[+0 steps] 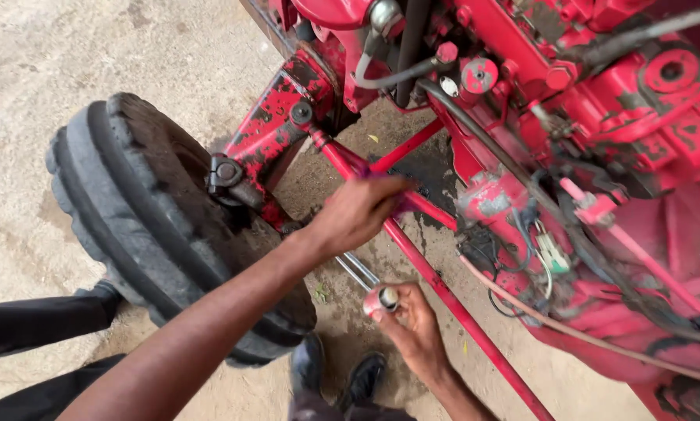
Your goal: The recorder is cleaning and reassembling a fuel system component on a red tractor.
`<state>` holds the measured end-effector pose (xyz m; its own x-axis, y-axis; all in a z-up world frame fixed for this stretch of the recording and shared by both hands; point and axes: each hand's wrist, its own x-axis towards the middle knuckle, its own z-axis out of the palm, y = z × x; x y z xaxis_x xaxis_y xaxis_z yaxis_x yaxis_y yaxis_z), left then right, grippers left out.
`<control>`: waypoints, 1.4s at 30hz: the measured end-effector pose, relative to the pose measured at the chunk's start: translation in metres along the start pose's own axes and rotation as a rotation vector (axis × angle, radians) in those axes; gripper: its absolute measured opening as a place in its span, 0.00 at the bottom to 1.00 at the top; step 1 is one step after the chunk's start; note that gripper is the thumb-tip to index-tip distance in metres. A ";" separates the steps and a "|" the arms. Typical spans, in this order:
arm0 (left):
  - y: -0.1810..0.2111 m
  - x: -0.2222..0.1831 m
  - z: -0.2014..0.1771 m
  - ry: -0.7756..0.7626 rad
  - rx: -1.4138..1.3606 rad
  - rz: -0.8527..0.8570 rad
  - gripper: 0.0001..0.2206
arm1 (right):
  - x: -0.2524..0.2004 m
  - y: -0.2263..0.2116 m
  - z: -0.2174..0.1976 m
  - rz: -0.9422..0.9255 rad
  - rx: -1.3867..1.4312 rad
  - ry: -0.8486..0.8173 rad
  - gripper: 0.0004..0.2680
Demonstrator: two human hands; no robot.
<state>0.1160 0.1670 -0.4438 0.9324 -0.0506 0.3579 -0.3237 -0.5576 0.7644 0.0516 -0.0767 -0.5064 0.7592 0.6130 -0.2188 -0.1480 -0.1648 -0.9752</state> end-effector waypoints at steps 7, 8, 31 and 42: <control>-0.019 0.040 -0.009 0.143 -0.183 -0.080 0.10 | 0.031 0.038 -0.006 -0.001 -0.036 -0.082 0.12; -0.029 0.028 -0.008 -0.022 -0.086 -0.067 0.08 | 0.037 0.047 -0.010 0.010 -0.001 -0.095 0.13; -0.078 0.072 0.049 0.085 0.406 0.082 0.23 | 0.162 0.182 -0.149 -0.253 0.062 -0.070 0.18; -0.066 0.120 0.085 0.528 0.158 -0.084 0.28 | 0.138 0.130 -0.141 -0.434 -0.200 0.092 0.12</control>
<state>0.2629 0.1277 -0.4969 0.7337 0.3987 0.5502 -0.1854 -0.6616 0.7266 0.2259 -0.1224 -0.6588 0.7783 0.5884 0.2192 0.3123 -0.0600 -0.9481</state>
